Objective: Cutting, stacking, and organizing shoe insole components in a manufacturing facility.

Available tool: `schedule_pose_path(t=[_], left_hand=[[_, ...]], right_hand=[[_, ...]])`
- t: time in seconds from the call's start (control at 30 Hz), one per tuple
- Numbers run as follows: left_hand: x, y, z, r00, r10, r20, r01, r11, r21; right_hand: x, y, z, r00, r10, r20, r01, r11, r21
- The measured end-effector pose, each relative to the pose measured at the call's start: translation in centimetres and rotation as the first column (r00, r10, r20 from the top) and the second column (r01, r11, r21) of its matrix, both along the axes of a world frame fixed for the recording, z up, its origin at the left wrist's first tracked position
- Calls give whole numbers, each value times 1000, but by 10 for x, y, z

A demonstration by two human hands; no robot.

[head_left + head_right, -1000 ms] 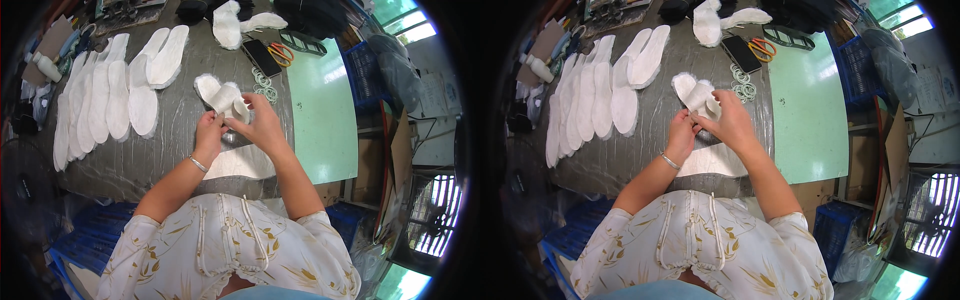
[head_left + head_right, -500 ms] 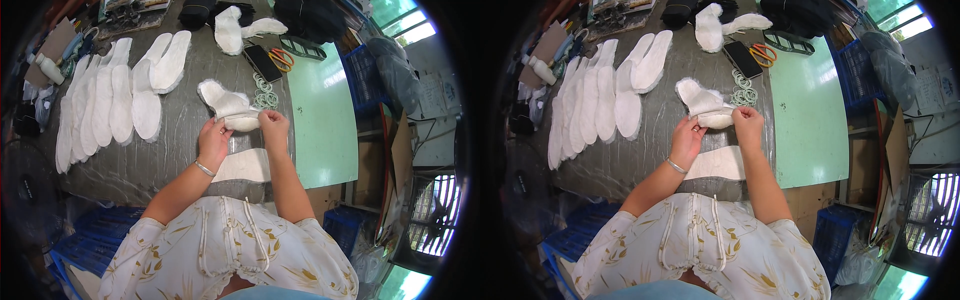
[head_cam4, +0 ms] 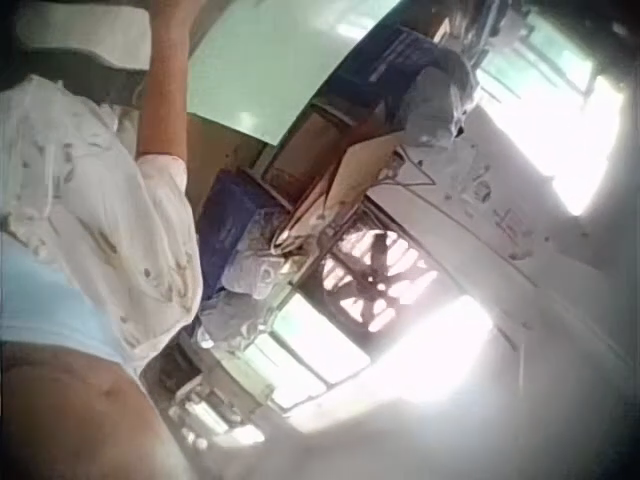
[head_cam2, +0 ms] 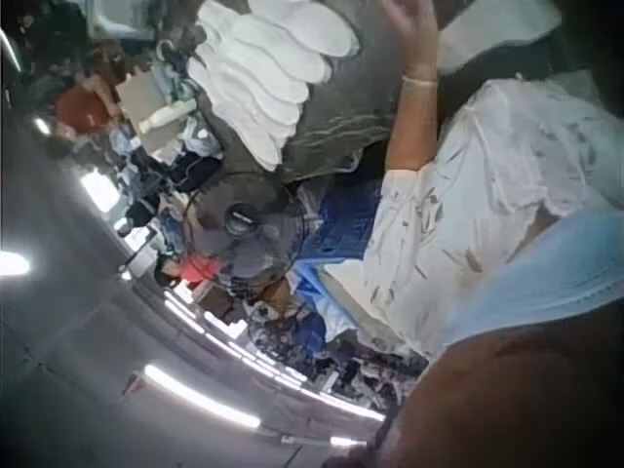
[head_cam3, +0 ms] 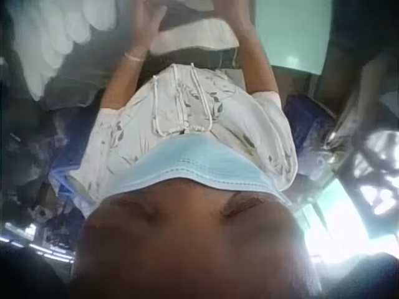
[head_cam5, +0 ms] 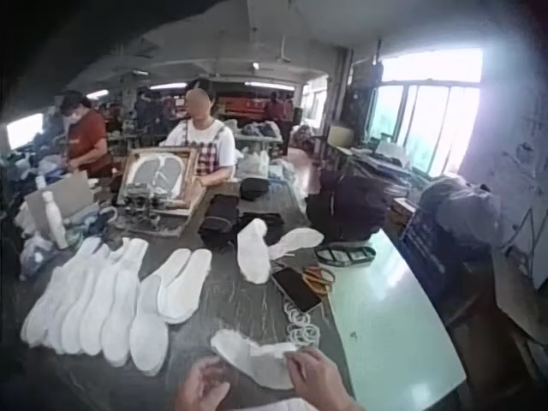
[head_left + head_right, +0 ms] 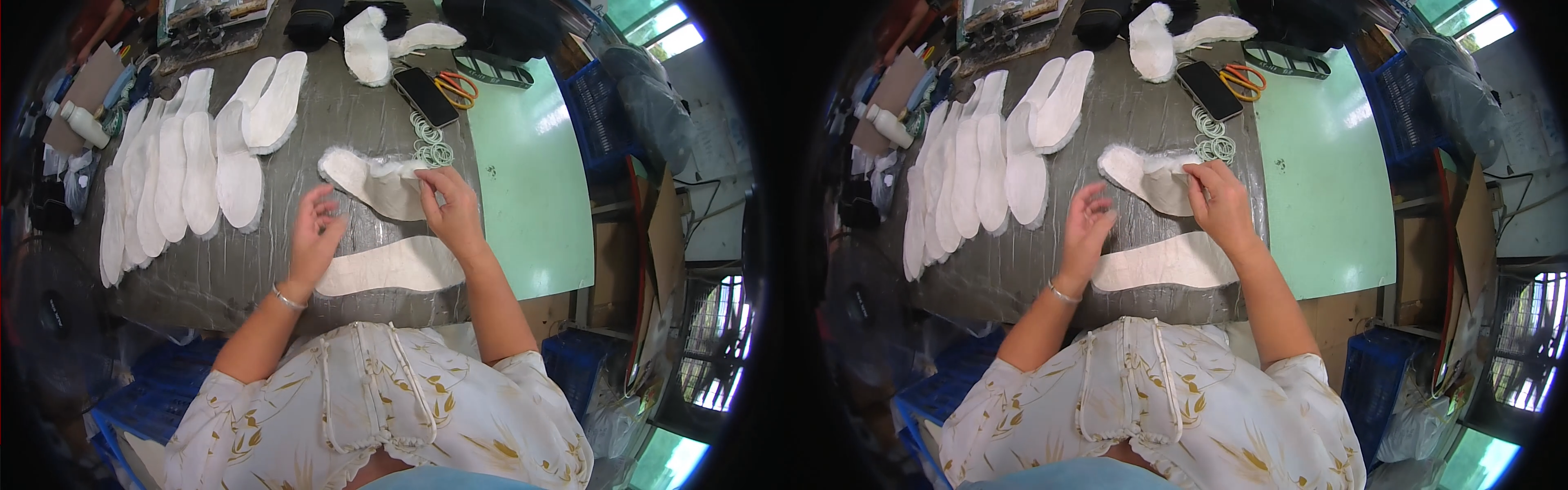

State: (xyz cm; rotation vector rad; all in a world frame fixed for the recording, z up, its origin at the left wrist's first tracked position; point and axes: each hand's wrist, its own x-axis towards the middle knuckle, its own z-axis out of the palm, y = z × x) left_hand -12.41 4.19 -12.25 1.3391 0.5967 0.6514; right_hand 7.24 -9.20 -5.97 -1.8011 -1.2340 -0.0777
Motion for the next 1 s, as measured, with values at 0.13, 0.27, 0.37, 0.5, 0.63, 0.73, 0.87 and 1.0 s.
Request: schedule_pose_path(t=[0.13, 0.27, 0.37, 0.5, 0.63, 0.73, 0.87, 1.0], left_hand=[[56, 39, 41, 994, -113, -9, 94, 779, 620], [81, 65, 25, 893, -369, -259, 450, 698, 557], [85, 65, 31, 872, -465, -152, 488, 808, 329], [87, 73, 31, 896, -431, -109, 444, 881, 165], [80, 76, 51, 855, -512, -77, 516, 856, 31], [78, 95, 68, 856, -517, -27, 518, 854, 55], [78, 126, 112, 780, -594, -199, 615, 786, 65], [102, 182, 167, 596, -637, -490, 785, 591, 186]], right_hand=[[-2, -7, 16, 997, 41, 72, -39, 999, -22], [-4, -4, 16, 1000, 15, 0, -15, 999, 49], [2, -8, -2, 970, -42, -240, 86, 980, 177], [26, -10, -16, 530, 50, -846, 441, 836, 326], [30, -5, -6, 392, 214, -895, 341, 870, 357], [38, -3, -7, 316, 218, -923, 171, 944, 281], [35, -1, -1, 300, 192, -934, -18, 980, 196], [13, 31, -7, 199, 243, -949, -64, 970, 235]])
